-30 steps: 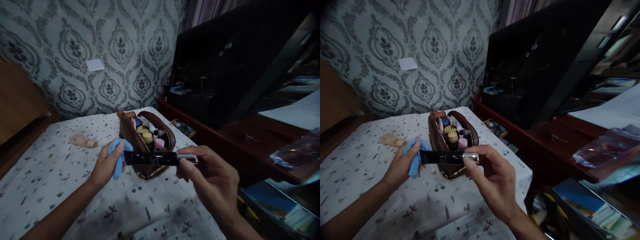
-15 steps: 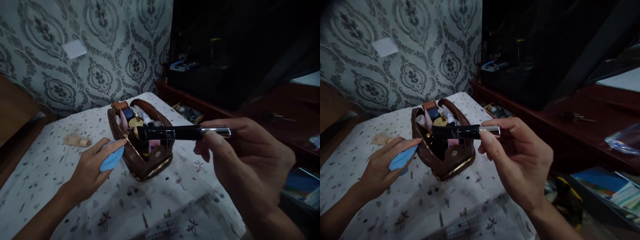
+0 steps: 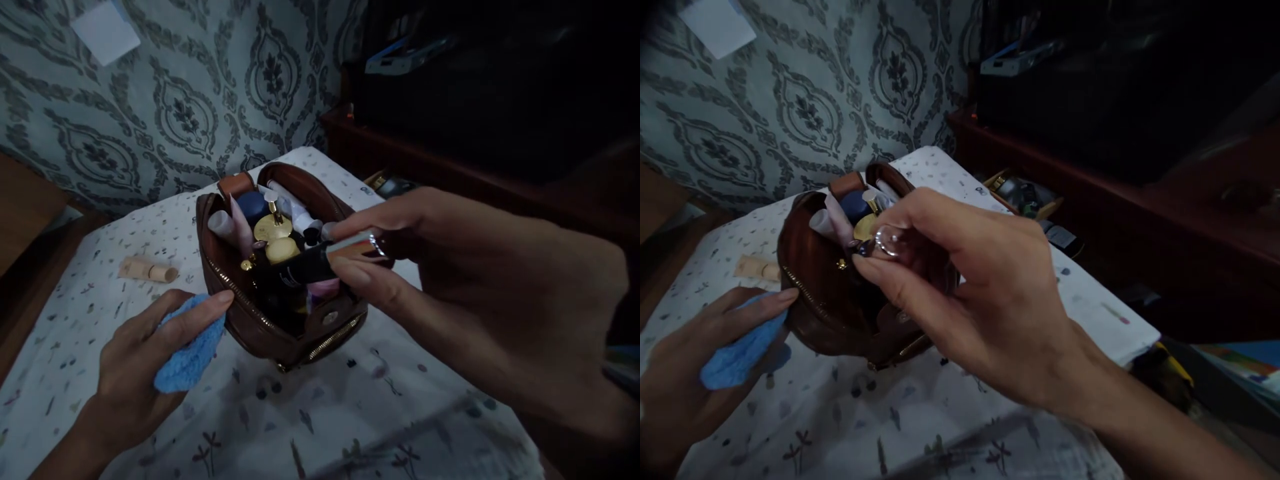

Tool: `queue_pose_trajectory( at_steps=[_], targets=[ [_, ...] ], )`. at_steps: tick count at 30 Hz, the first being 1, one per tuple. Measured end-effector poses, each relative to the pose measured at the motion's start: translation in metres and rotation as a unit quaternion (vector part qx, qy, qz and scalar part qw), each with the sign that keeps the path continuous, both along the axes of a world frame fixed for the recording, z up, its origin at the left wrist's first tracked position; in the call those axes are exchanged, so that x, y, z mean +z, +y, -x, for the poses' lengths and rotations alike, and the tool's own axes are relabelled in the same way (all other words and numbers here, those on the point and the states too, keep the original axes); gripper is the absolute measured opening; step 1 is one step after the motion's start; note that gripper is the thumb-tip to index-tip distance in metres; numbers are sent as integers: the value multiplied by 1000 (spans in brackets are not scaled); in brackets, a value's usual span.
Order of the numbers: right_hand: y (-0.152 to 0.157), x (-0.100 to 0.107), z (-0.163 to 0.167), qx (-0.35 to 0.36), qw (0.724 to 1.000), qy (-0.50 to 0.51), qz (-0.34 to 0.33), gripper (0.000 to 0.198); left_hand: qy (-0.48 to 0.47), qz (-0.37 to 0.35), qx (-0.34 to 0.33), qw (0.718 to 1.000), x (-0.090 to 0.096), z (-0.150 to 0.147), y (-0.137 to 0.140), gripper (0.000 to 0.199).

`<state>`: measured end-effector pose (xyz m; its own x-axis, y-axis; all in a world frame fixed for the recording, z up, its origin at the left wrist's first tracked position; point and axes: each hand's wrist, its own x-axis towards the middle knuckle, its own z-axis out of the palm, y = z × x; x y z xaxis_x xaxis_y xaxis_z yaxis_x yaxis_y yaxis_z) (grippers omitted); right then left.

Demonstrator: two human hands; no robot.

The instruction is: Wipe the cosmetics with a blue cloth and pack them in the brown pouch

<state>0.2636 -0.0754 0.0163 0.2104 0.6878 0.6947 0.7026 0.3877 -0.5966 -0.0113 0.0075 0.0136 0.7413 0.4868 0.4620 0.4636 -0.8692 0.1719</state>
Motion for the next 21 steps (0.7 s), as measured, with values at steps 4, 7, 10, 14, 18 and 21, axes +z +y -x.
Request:
queue_pose_trajectory(
  at_steps=[4,7,10,14,18,21],
  targets=[
    [15,3,-2,57,998,-33,11,17,48,-6,-27,998,6,2,3,67],
    [24,6,-3,106,992,-60,41,16,26,-8,-27,999,7,3,3,61],
    [29,10,-2,143,985,-64,76,14,34,12,-4,999,7,6,2,60],
    [36,17,-1,160,978,-72,109,17,53,14,7,998,9,12,3,61],
    [45,23,3,178,969,-106,132,22,58,10,5,998,10,14,3,62],
    [50,22,7,188,958,-142,164,29,57,13,16,998,8,16,3,61]
  ],
)
